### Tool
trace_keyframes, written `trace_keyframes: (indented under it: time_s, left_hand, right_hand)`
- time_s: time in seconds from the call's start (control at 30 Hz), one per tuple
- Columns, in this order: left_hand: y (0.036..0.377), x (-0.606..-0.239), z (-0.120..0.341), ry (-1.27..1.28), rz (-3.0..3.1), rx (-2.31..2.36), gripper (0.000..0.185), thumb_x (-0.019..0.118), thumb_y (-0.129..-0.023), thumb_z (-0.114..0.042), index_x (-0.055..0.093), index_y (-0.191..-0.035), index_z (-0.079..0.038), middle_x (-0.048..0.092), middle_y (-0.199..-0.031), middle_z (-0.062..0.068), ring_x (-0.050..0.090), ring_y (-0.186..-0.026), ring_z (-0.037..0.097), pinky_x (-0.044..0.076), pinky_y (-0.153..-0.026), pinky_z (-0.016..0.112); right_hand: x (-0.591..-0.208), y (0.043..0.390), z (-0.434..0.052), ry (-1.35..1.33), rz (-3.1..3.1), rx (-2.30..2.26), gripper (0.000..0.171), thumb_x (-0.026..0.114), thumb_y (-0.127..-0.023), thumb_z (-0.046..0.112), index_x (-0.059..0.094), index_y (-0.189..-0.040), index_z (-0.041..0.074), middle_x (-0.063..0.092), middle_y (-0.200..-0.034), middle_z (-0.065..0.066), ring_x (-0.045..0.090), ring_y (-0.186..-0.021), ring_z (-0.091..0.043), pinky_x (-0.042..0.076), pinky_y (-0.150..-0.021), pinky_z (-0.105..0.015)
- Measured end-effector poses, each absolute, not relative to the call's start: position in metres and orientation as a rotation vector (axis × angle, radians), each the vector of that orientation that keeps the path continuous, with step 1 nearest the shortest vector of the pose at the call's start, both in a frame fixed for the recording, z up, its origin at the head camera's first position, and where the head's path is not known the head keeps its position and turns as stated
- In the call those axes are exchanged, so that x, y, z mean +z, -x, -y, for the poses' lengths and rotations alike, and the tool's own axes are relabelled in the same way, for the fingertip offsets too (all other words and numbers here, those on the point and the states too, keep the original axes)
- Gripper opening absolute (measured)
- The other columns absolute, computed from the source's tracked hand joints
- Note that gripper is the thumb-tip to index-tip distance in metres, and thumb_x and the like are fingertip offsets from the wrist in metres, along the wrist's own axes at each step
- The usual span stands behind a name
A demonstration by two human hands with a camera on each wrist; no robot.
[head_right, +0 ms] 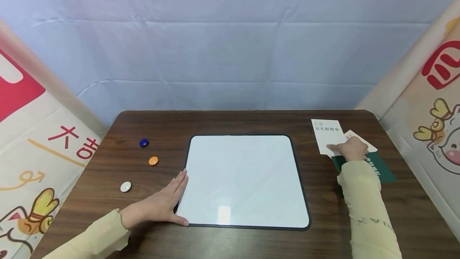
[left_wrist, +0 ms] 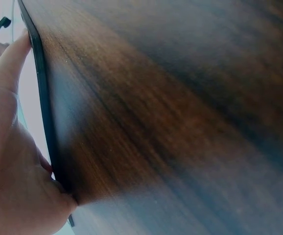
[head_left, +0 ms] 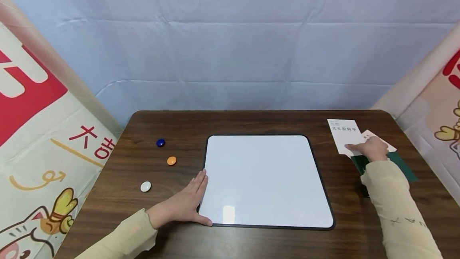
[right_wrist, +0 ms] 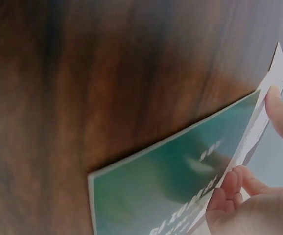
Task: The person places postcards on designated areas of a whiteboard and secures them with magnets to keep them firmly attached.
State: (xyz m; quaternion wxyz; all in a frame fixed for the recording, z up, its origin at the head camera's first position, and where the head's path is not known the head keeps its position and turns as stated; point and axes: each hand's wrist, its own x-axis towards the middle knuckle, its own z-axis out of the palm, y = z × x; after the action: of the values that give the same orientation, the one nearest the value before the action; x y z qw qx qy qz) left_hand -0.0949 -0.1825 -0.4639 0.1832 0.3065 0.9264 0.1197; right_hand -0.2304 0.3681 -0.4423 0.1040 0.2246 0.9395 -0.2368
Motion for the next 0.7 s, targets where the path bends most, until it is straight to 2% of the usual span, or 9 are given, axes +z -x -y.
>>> trace_keyframes:
  time_s: [0.1, 0.37, 0.43, 0.5, 0.6, 0.67, 0.7]
  left_hand:
    - [0.095, -0.4632, 0.1822, -0.869, -2.615, 0.335, 0.123, 0.054, -0.066, -0.076, 0.004, -0.143, 0.006, -0.008, -0.15, 0.021, -0.004, -0.138, 0.028, 0.013, -0.109, 0.043]
    - [0.094, -0.4613, 0.182, -0.856, -2.616, 0.341, 0.123, 0.055, -0.066, -0.075, 0.005, -0.143, 0.006, -0.008, -0.15, 0.021, -0.003, -0.138, 0.029, 0.014, -0.109, 0.044]
    - [0.0937, -0.4607, 0.1817, -0.856, -2.616, 0.341, 0.122, 0.055, -0.066, -0.075, 0.005, -0.143, 0.006, -0.008, -0.15, 0.021, -0.003, -0.138, 0.029, 0.014, -0.109, 0.044]
    - [0.0934, -0.4606, 0.1815, -0.856, -2.617, 0.338, 0.123, 0.055, -0.066, -0.076, 0.005, -0.143, 0.006, -0.008, -0.15, 0.021, -0.004, -0.138, 0.029, 0.014, -0.109, 0.044]
    - [0.0929, -0.4604, 0.1809, -0.856, -2.619, 0.338, 0.123, 0.055, -0.066, -0.076, 0.005, -0.143, 0.006, -0.008, -0.15, 0.021, -0.004, -0.138, 0.029, 0.014, -0.109, 0.044]
    - [0.0925, -0.4601, 0.1804, -0.859, -2.62, 0.337, 0.123, 0.055, -0.066, -0.076, 0.005, -0.143, 0.006, -0.008, -0.15, 0.021, -0.004, -0.138, 0.029, 0.014, -0.109, 0.044]
    - [0.0924, -0.4598, 0.1801, -0.86, -2.621, 0.337, 0.123, 0.055, -0.066, -0.076, 0.005, -0.143, 0.006, -0.008, -0.15, 0.021, -0.003, -0.138, 0.029, 0.014, -0.109, 0.044]
  right_hand:
    - [-0.4423, 0.2301, -0.3706, -0.658, -2.771, -0.69, 0.081, 0.068, -0.076, 0.042, 0.038, -0.108, -0.026, 0.043, -0.097, -0.038, 0.04, -0.08, -0.039, 0.04, -0.062, -0.041]
    - [-0.4404, 0.2321, -0.3683, -0.642, -2.774, -0.7, 0.08, 0.068, -0.076, 0.039, 0.038, -0.111, -0.026, 0.036, -0.105, -0.042, 0.035, -0.088, -0.045, 0.039, -0.07, -0.049]
    - [-0.44, 0.2321, -0.3674, -0.619, -2.786, -0.723, 0.077, 0.069, -0.077, 0.037, 0.039, -0.111, -0.026, 0.039, -0.103, -0.041, 0.037, -0.086, -0.044, 0.041, -0.068, -0.047]
    - [-0.4388, 0.2318, -0.366, -0.578, -2.803, -0.724, 0.076, 0.068, -0.078, 0.033, 0.039, -0.115, -0.026, 0.042, -0.111, -0.042, 0.04, -0.09, -0.047, 0.043, -0.072, -0.049]
    - [-0.4392, 0.2306, -0.3647, -0.503, -2.895, -0.717, 0.068, 0.068, -0.078, 0.026, 0.042, -0.114, -0.026, 0.046, -0.111, -0.043, 0.047, -0.087, -0.047, 0.045, -0.068, -0.048]
    - [-0.4392, 0.2296, -0.3635, -0.509, -2.938, -0.718, 0.064, 0.067, -0.079, 0.021, 0.042, -0.115, -0.027, 0.042, -0.114, -0.044, 0.047, -0.091, -0.05, 0.044, -0.072, -0.051]
    - [-0.4393, 0.2289, -0.3634, -0.518, -2.963, -0.723, 0.06, 0.067, -0.08, 0.019, 0.044, -0.113, -0.026, 0.044, -0.113, -0.043, 0.048, -0.089, -0.049, 0.043, -0.069, -0.05]
